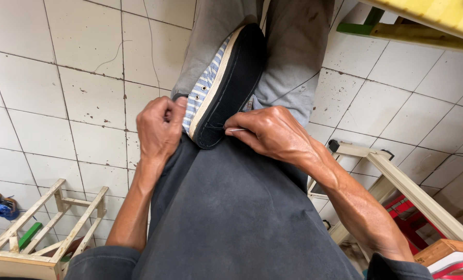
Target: The person is sewing the sole of a blue and white striped slip-on shoe using a needle and thread. The shoe is held between the person's legs while they work on the stitching.
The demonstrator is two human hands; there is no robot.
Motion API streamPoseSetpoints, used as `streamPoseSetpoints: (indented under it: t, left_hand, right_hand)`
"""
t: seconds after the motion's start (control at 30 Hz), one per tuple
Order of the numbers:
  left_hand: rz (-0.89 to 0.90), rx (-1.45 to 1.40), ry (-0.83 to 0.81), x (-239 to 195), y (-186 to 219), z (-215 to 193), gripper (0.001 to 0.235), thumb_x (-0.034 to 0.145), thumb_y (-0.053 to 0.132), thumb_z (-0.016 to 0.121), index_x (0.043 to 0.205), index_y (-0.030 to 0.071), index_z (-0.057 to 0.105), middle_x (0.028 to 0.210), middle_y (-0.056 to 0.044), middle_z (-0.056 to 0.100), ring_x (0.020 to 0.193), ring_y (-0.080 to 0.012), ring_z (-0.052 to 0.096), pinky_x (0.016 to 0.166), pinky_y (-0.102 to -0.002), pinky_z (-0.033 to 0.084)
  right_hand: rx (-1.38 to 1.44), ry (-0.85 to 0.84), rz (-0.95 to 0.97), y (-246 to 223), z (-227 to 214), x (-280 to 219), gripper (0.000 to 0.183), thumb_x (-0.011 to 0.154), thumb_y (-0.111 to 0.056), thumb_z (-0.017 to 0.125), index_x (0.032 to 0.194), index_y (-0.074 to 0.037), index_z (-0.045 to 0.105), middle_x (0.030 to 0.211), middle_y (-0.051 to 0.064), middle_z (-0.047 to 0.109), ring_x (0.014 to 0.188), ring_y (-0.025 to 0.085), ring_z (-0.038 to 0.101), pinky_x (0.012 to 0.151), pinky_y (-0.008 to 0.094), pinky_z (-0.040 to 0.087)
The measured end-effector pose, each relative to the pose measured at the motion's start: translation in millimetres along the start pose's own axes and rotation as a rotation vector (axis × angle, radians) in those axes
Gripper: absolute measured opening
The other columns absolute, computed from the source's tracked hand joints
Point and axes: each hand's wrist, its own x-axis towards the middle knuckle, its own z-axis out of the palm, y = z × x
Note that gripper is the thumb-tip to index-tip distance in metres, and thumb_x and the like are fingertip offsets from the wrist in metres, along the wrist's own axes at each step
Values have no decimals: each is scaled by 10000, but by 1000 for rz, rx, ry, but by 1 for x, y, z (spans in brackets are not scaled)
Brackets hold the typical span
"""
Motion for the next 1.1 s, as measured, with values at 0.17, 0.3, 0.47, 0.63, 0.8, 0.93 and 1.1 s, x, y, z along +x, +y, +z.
streamPoseSetpoints:
  t: [0.17, 0.3, 0.47, 0.63, 0.8, 0.93, 1.1]
  left_hand:
    - [-86, 35, -26, -9, -24, -36, 436, 1039, 313, 635, 684, 68, 567, 609, -126, 483, 611, -246, 531, 650, -362, 446]
    - [-188, -105, -183, -14, -14, -57, 381, 996, 282, 693, 684, 85, 600, 731, -60, 548, 698, -131, 528, 682, -277, 440]
    - [-499, -1001, -168, 1, 29, -49, 267, 983, 270, 546, 768, 111, 537, 1080, -65, 669, 1058, -180, 656, 934, -286, 541]
    - [-655, -1424, -103, 37, 23, -22, 261, 975, 331, 545, 854, 110, 613, 851, -53, 701, 909, -216, 727, 954, -373, 586]
    - [-773, -1058, 189, 78, 53, 7, 302, 932, 296, 563, 699, 130, 465, 513, 65, 323, 418, -48, 267, 355, -222, 188]
    - [-516, -808, 239, 99, 31, 41, 340, 962, 304, 569, 686, 113, 514, 489, 69, 374, 386, -57, 295, 322, -239, 211]
    - [-335, -300, 279, 115, 22, 56, 422, 959, 339, 514, 625, 137, 354, 574, 30, 364, 571, -117, 342, 544, -333, 287]
  right_hand:
    - [-37, 144, -103, 14, 8, 3, 69, 913, -164, 661, 977, -153, 682, 765, 77, 691, 757, 306, 701, 642, 391, 559]
    - [-84, 367, -143, 23, 23, 10, 51, 912, -156, 697, 958, -176, 698, 755, 16, 700, 711, 244, 703, 624, 335, 562]
    - [73, 477, -110, 23, 40, 30, 80, 902, -177, 710, 979, -199, 704, 667, -18, 650, 650, 213, 685, 597, 308, 554]
    - [223, 507, -68, 17, 46, 38, 83, 912, -142, 684, 985, -174, 707, 642, 29, 651, 661, 245, 694, 603, 312, 547]
    - [115, 431, -101, 17, 46, 40, 63, 952, -118, 633, 993, -75, 655, 941, -1, 720, 721, 113, 674, 661, 237, 498]
    - [56, 434, -90, 19, 52, 47, 78, 958, -142, 623, 1006, -82, 637, 955, -10, 718, 764, 125, 701, 674, 250, 511]
    - [-97, 502, -54, 21, 64, 55, 77, 966, -173, 618, 1019, -121, 639, 930, -29, 725, 794, 135, 716, 644, 265, 501]
